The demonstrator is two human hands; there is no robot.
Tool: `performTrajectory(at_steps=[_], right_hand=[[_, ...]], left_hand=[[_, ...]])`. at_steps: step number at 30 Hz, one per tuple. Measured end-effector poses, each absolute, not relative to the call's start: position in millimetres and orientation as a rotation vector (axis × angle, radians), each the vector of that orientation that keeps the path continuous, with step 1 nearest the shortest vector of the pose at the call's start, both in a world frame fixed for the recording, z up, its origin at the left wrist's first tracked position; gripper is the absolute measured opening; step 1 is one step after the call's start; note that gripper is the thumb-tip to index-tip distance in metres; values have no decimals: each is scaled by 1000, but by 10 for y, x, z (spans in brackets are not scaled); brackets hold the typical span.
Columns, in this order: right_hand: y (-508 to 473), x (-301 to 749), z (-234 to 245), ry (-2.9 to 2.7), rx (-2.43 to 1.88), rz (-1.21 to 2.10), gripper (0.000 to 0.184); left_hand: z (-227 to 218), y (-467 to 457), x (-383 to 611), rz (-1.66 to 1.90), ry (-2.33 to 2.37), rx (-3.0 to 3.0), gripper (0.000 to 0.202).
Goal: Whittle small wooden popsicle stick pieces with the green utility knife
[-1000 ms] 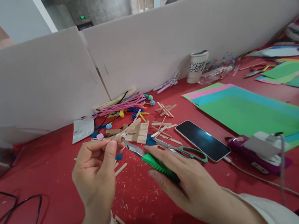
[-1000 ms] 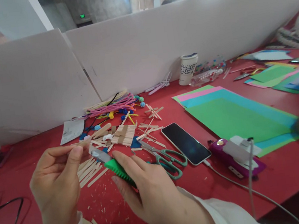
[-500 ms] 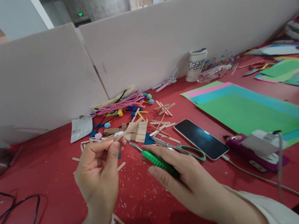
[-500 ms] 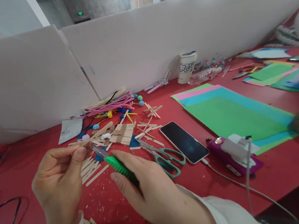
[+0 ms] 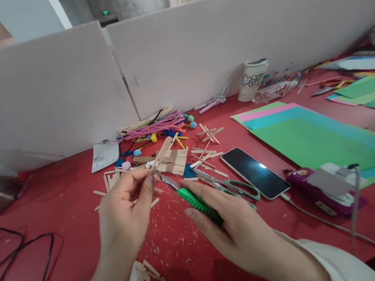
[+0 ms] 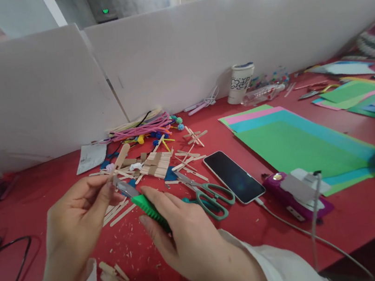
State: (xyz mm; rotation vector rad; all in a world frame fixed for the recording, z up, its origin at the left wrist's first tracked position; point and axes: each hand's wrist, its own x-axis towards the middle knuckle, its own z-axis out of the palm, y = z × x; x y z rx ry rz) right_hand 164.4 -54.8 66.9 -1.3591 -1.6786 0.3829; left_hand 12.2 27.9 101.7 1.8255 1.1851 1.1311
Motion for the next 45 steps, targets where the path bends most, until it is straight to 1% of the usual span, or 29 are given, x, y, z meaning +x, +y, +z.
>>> performTrajectory(at_steps=[3, 9, 12, 18, 28, 33, 38, 40, 42, 45], right_hand=[[-549, 1645, 693, -1629, -1296, 486, 35], [-554, 1664, 764, -1313, -1166, 1164, 24], [-544, 1668, 772, -1198, -1086, 1335, 27], [-540, 1658, 751, -1099, -1044, 1436, 31], [-540, 1657, 744, -1042, -1060, 1461, 34], [-522, 1631, 728, -1067, -1108, 1432, 37], [-531, 1580, 726, -1209, -1230, 1239, 32], [-549, 1570, 727, -1325, -1314, 1104, 29], [-562, 1570, 718, -1480, -1408, 903, 26], [-556, 1573, 671, -1681, -1480, 490, 32]], left_hand=[[994, 280, 105, 1146, 1206, 1891, 17], [956, 284, 118, 1163, 1199, 1916, 20], [952, 282, 123, 1189, 1230, 2022, 16], [970, 265, 158, 1285, 1308, 2212, 8], [961, 281, 147, 1309, 1283, 2316, 9], [948, 281, 154, 1287, 1259, 2302, 7], [927, 277, 175, 1336, 1193, 2378, 9], [919, 276, 185, 1357, 1179, 2394, 10], [919, 277, 197, 1363, 1178, 2394, 11], [928, 283, 208, 1326, 1183, 2352, 11]])
